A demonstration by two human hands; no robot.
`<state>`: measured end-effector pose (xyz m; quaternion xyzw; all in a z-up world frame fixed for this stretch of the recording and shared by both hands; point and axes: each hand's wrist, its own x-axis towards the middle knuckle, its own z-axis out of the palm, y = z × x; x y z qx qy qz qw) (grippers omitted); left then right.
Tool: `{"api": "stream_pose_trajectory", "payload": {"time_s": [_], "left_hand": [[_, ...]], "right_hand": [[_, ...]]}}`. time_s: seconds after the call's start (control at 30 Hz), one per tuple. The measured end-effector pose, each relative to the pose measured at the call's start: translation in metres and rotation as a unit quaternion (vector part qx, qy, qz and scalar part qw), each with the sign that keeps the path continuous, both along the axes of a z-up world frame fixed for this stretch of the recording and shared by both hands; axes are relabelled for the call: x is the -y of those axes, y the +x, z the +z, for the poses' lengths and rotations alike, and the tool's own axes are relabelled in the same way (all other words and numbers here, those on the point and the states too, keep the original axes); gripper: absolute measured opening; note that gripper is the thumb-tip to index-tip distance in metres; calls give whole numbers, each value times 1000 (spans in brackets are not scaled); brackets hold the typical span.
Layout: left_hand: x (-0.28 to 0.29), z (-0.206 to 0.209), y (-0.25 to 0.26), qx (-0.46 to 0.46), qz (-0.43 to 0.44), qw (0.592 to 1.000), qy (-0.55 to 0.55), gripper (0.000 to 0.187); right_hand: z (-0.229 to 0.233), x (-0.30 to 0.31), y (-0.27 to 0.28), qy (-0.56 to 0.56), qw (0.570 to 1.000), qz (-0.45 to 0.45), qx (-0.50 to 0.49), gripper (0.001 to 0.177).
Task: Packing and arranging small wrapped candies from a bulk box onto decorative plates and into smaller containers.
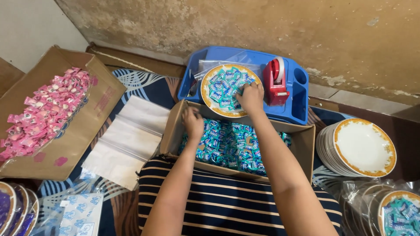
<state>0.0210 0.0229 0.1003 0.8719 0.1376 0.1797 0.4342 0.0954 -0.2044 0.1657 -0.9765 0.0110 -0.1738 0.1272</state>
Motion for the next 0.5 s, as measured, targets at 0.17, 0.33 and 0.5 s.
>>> {"api": "stream_pose_trajectory", "payload": {"time_s": [0.17, 0.33, 0.5], "left_hand": [[-13, -88, 20, -250, -177, 943, 132, 34], [-1, -87, 2, -374, -358, 829, 211, 72], [15, -66, -9, -405, -470, 692, 370, 80]], "right_hand": [[20, 6, -11, 154, 986, 56, -13, 19], [42, 10, -57, 231, 967, 101, 24, 7], [-7, 26, -118, 118, 957, 116, 237, 7]]}}
